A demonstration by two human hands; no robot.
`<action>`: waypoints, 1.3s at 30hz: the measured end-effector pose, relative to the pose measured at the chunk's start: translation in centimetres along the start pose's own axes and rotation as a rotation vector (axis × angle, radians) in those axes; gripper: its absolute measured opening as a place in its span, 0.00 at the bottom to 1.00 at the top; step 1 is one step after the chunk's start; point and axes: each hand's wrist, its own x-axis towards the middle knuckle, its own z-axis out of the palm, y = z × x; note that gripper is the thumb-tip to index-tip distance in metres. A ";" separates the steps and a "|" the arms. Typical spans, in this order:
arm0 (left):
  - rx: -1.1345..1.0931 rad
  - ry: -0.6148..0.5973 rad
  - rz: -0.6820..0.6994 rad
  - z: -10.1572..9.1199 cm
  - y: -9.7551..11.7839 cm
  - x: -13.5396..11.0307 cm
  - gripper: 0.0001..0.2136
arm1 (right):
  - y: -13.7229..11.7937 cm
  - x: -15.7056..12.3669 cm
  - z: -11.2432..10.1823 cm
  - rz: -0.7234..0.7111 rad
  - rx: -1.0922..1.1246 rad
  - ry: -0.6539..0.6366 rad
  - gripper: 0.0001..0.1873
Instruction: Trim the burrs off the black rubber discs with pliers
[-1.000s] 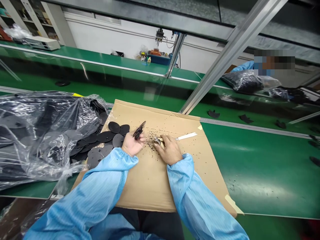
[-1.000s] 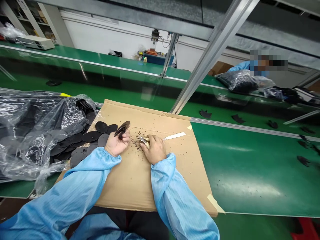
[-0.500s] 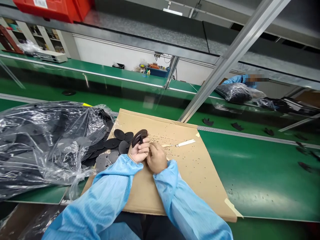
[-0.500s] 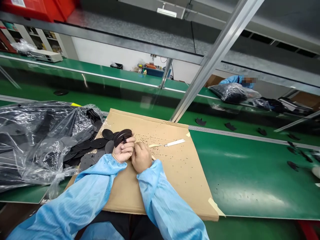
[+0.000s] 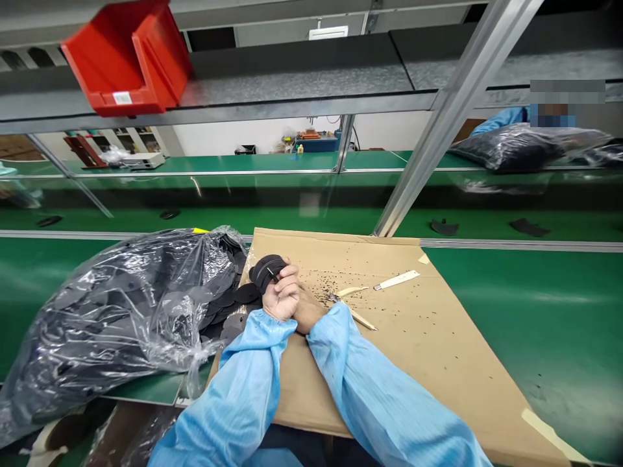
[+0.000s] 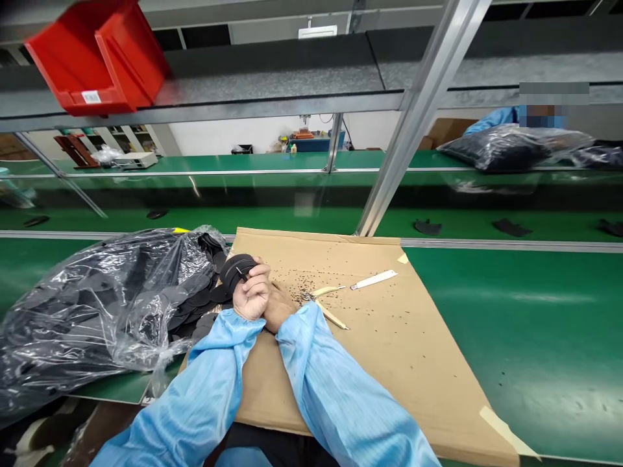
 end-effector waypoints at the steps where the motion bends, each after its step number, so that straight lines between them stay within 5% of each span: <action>1: -0.029 -0.006 -0.011 0.0 0.0 0.1 0.13 | -0.1 -0.1 -0.3 0.014 0.004 -0.008 0.16; 12: -0.132 0.005 -0.053 -0.4 0.0 0.4 0.12 | -1.5 -1.2 -3.8 0.261 0.033 -0.070 0.14; 16: -0.057 0.116 0.011 -0.3 -0.1 1.1 0.17 | -1.3 -1.4 -4.1 0.200 0.055 -0.014 0.17; 20: 0.029 0.250 0.057 0.1 -0.2 1.7 0.18 | -1.2 -1.3 -4.4 0.189 0.067 -0.097 0.17; 28: 0.108 0.243 0.107 -0.2 -0.3 2.0 0.11 | -1.2 -1.5 -5.2 0.314 -0.050 -0.159 0.18; 36: 0.127 0.369 0.107 -0.2 -0.4 2.4 0.08 | -1.0 -3.9 -7.2 0.458 0.088 0.045 0.18; 39: 0.264 0.358 0.096 -0.5 -0.9 2.5 0.04 | -0.1 -5.2 -8.1 0.608 0.376 0.232 0.14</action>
